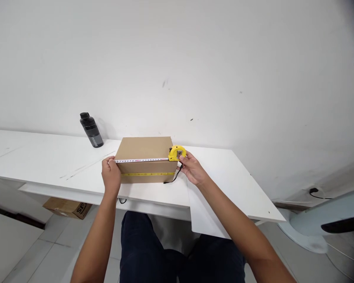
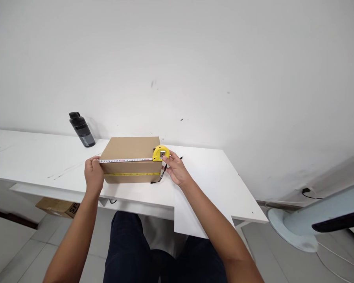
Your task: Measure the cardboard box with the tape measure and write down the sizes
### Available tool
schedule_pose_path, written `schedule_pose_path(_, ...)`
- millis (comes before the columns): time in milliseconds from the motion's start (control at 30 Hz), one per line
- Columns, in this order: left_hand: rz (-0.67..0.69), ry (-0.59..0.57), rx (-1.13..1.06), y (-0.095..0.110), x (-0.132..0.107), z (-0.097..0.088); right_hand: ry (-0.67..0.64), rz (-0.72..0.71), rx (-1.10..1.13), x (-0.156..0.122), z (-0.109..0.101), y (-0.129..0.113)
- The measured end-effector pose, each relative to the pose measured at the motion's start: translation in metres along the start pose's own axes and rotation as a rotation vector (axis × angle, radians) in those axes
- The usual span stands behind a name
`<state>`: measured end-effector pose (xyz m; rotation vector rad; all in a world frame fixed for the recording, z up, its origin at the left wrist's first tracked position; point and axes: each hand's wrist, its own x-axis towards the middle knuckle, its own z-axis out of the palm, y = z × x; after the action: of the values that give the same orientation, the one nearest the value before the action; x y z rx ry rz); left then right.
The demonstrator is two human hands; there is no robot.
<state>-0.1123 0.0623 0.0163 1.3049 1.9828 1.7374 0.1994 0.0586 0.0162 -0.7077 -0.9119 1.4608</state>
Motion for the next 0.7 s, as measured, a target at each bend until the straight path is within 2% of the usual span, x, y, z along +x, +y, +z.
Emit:
schedule_pose_path(200,0.002,-0.067,0.075,0.008,-0.018,-0.039,0.006,0.007,-0.056,-0.038,0.005,0.000)
schedule_pose_path(333,0.001,-0.117,0.149,0.014,-0.022,-0.054,0.004,-0.007,-0.097,-0.052,0.001,0.000)
schedule_pose_path(500,0.050,-0.235,0.137,0.015,-0.007,-0.053,0.065,-0.064,-0.085,-0.046,-0.016,-0.004)
schedule_pose_path(600,0.097,-0.259,0.130,0.012,0.000,-0.048,0.112,-0.094,-0.080,-0.042,-0.031,-0.006)
schedule_pose_path(700,0.085,-0.269,0.149,0.009,0.001,-0.047,0.145,-0.100,-0.081,-0.047,-0.046,-0.007)
